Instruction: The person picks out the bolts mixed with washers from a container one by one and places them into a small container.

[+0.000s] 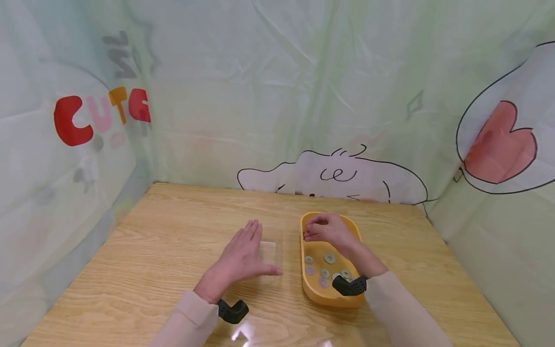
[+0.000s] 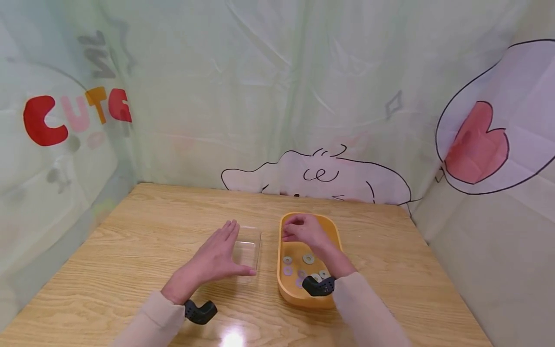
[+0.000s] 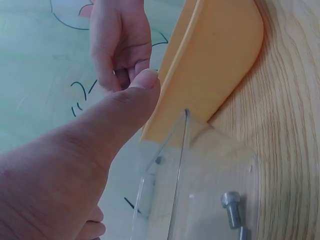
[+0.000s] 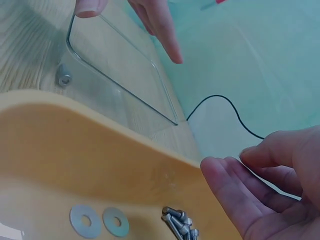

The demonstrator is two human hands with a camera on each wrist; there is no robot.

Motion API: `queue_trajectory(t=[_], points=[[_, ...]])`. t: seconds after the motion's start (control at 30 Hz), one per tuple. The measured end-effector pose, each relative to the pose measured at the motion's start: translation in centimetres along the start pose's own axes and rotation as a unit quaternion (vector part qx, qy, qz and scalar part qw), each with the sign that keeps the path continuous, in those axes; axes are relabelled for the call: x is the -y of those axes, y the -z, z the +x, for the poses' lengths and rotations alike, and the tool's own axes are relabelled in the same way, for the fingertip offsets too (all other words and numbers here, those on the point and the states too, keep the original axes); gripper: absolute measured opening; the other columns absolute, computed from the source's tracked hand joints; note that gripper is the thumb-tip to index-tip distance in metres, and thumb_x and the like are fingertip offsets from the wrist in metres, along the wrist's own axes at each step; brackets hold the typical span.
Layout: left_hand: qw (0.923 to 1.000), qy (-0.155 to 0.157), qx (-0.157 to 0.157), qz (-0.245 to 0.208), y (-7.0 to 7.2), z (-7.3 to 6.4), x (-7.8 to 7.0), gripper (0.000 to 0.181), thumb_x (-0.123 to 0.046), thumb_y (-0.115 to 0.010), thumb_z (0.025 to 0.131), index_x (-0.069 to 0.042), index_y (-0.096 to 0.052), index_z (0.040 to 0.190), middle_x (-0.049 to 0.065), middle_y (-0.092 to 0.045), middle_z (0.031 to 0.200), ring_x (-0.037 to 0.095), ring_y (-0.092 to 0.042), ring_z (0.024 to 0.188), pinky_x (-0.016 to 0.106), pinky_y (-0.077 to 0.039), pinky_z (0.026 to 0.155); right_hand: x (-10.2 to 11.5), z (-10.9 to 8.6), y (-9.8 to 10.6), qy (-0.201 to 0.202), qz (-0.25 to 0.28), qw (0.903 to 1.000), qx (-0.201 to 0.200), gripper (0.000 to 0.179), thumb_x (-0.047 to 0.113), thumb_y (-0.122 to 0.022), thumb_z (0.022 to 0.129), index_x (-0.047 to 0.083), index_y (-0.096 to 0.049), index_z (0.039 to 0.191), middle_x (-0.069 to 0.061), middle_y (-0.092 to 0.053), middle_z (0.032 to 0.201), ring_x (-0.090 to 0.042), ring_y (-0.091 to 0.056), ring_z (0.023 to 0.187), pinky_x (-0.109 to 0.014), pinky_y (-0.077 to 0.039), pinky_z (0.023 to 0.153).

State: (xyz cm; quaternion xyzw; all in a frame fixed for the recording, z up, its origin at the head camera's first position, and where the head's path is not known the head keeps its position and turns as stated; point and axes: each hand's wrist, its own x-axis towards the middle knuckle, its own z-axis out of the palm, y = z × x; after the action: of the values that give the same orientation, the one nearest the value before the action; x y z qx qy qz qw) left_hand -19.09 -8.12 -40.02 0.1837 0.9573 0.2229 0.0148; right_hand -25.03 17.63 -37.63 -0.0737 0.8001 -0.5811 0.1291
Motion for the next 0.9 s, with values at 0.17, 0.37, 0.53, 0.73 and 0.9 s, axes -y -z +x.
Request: queue_trajectory(t=[0.17,0.37,0.53,0.73,0.9], points=[[0.9999,-0.008,-0.003,0.007,-0.2,0.4,-0.7,0.125,-0.073,-0.072,0.072,0.003,-0.02,0.156,0.02,-0.014,0.165,0.032,-0.013,0.154,0.046,-0.016,0.126,-0.3,0.1,0.7,-0.022,0.008,0.9994,-0.025,0.029,0.003,-0.054,0.099,-0.017,-0.054,0.119,-0.03,-0.065,0.112,-0.026,-0.072,0.093,-0.042,-0.059,0.09],[0.9997,-0.02,-0.001,0.017,-0.5,0.8,-1.6,0.125,-0.075,-0.07,0.072,0.003,-0.021,0.156,0.02,-0.015,0.165,0.033,-0.014,0.154,0.047,-0.016,0.126,-1.4,0.1,1.5,-0.039,0.013,0.9981,-0.046,0.029,0.001,-0.053,0.099,-0.02,-0.053,0.119,-0.028,-0.064,0.111,-0.02,-0.072,0.087,-0.041,-0.059,0.09],[0.9995,-0.018,0.009,0.025,-0.8,1.1,-2.2,0.126,-0.076,-0.07,0.071,0.002,-0.02,0.156,0.019,-0.014,0.165,0.032,-0.013,0.154,0.046,-0.015,0.126,-2.4,0.4,1.8,-0.049,0.002,0.9968,-0.063,0.029,0.001,-0.054,0.098,-0.019,-0.054,0.119,-0.029,-0.064,0.112,-0.013,-0.07,0.081,-0.039,-0.06,0.088],[0.9987,-0.025,0.021,0.039,-1.3,1.5,-3.0,0.127,-0.079,-0.068,0.07,0.0,-0.019,0.157,0.018,-0.013,0.165,0.03,-0.013,0.155,0.044,-0.016,0.126,-3.1,0.6,1.6,-0.053,-0.008,0.9961,-0.07,0.029,0.0,-0.054,0.097,-0.019,-0.056,0.118,-0.03,-0.065,0.113,-0.02,-0.071,0.087,-0.033,-0.062,0.082],[0.9979,-0.035,0.028,0.048,-1.8,1.8,-3.7,0.127,-0.08,-0.067,0.07,0.0,-0.02,0.157,0.017,-0.015,0.165,0.029,-0.013,0.155,0.043,-0.018,0.126,-3.8,0.8,1.4,-0.06,-0.042,0.9946,-0.073,0.03,0.001,-0.052,0.097,-0.018,-0.057,0.119,-0.034,-0.062,0.119,-0.031,-0.071,0.095,-0.034,-0.061,0.084]])
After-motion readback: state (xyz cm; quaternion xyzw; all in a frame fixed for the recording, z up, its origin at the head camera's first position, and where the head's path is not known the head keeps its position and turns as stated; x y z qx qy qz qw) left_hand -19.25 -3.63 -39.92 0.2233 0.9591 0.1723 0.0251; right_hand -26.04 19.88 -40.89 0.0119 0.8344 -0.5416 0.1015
